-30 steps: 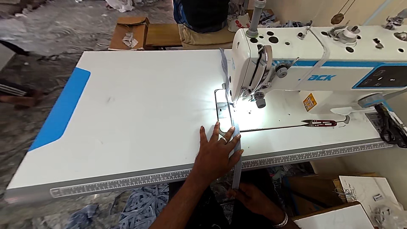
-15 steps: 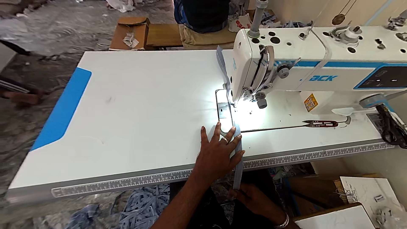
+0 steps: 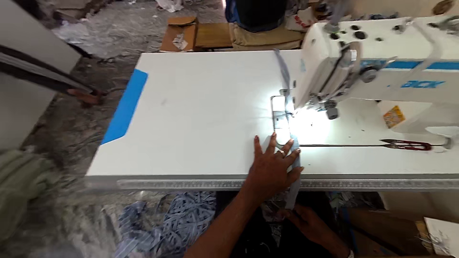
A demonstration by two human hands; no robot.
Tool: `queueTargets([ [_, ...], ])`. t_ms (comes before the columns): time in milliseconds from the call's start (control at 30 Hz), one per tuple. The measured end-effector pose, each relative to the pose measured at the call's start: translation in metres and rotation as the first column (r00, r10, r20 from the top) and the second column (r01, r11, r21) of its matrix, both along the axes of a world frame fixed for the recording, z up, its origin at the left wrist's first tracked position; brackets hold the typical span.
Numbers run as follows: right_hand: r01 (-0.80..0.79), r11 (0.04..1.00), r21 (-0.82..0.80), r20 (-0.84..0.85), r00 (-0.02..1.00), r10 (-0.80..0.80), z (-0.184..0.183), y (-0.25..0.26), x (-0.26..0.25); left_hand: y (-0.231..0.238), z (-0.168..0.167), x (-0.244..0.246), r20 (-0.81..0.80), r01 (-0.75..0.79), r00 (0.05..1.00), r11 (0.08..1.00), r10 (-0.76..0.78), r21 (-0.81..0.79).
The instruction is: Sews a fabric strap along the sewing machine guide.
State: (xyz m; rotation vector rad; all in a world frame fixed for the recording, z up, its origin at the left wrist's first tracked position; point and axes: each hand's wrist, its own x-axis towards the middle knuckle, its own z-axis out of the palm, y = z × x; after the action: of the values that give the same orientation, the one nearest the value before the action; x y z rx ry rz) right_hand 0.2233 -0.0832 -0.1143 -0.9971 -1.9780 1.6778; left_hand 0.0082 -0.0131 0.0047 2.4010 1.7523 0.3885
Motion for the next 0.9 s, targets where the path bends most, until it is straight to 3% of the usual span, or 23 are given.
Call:
queueTargets([
  [267,-0.006,0.997,0.076,0.066,0.998,0.001,-0.002,0.001,0.000,0.007,-0.002,0.001,-0.015,-0.005,1.000,0.997,0.004,-0.079],
  [900,-0.019,0.996,-0.083,0.024,0.999,0.021,0.005,0.001,0.001,-0.001,0.004,0.000,-0.006,0.028,1.000,1.000,-0.028,0.005],
])
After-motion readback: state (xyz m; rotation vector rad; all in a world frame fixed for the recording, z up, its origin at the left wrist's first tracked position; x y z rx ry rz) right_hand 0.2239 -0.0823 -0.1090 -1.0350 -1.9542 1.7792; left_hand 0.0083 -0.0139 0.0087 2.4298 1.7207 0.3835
